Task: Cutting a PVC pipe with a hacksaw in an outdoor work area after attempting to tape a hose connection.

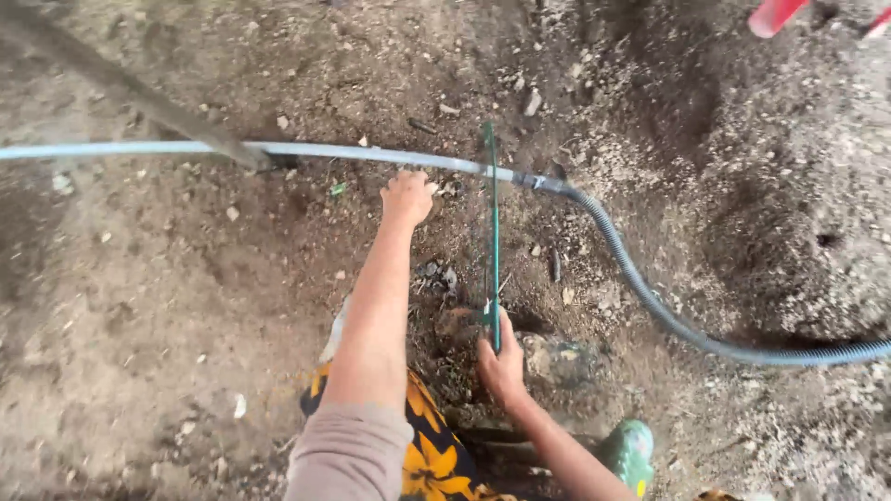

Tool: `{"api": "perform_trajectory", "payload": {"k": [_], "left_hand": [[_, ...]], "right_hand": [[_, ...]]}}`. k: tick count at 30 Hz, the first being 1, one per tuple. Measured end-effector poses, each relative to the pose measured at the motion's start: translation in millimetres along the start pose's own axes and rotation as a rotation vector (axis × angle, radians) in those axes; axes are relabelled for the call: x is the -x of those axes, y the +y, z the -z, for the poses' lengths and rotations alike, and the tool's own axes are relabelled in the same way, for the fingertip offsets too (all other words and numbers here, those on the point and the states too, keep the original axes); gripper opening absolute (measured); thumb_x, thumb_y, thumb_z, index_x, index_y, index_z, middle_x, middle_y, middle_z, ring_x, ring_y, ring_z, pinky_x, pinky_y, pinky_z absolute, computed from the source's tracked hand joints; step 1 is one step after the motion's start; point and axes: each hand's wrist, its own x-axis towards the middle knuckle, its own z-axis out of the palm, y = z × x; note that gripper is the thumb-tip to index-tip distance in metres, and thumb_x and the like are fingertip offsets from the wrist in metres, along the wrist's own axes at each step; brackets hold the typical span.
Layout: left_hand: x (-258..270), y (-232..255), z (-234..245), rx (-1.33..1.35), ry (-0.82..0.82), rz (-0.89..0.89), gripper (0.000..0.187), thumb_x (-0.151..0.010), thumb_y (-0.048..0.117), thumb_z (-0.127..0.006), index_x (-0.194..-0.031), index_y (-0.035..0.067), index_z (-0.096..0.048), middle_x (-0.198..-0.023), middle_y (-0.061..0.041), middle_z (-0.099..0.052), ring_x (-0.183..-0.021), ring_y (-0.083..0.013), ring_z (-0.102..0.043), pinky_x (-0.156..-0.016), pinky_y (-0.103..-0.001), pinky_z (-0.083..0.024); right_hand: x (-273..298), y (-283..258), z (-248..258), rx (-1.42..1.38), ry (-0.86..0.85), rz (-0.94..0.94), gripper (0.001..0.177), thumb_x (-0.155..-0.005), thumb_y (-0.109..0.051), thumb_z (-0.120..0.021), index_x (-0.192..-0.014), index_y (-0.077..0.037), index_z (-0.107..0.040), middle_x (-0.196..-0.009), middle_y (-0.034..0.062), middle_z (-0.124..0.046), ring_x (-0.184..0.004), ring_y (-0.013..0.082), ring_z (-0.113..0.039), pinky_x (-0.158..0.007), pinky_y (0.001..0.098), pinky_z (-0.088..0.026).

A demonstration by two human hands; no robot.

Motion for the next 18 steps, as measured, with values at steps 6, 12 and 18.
{"api": "perform_trajectory", "payload": {"k": [6,12,18], "left_hand": [[-7,56,20,0.151,0.104,-0.121,0.03,-0.094,0.031,-0.048,-0.114,0.01,-0.055,-0.122,-0.01,-0.051,-0.116,-0.0304,-0.045,-0.097,-0.05,-0.036],[-40,68,17,0.104,0.244,-0.233,0.043,-0.081,0.009,-0.06,-0.123,0.017,-0.053,-0.131,-0.007,-0.046,-0.127,-0.0318,-0.031,-0.096,-0.05,-0.034],[-62,49,10,-0.074,-0.06,-0.099,0.055,-0.075,0.033,-0.07,-0.125,0.025,-0.05,-0.148,-0.015,-0.027,-0.136,-0.0464,-0.018,-0.106,-0.067,-0.016]], "right_hand": [[8,-52,4,-0.068,-0.023,-0.068,0.053,-0.085,-0.004,-0.043,-0.136,-0.018,-0.041,-0.07,0.0004,-0.051,-0.048,0.0082,-0.041,-0.038,0.019,-0.038],[14,-86,-11,0.012,0.017,-0.12,0.052,-0.086,-0.009,-0.042,-0.137,-0.018,-0.041,-0.074,0.0017,-0.055,-0.048,0.0079,-0.044,-0.036,0.0203,-0.043],[13,-88,-9,-0.105,-0.011,-0.012,0.046,-0.087,-0.006,-0.04,-0.134,-0.011,-0.044,-0.066,-0.002,-0.051,-0.045,0.006,-0.04,-0.034,0.0168,-0.036]]}}
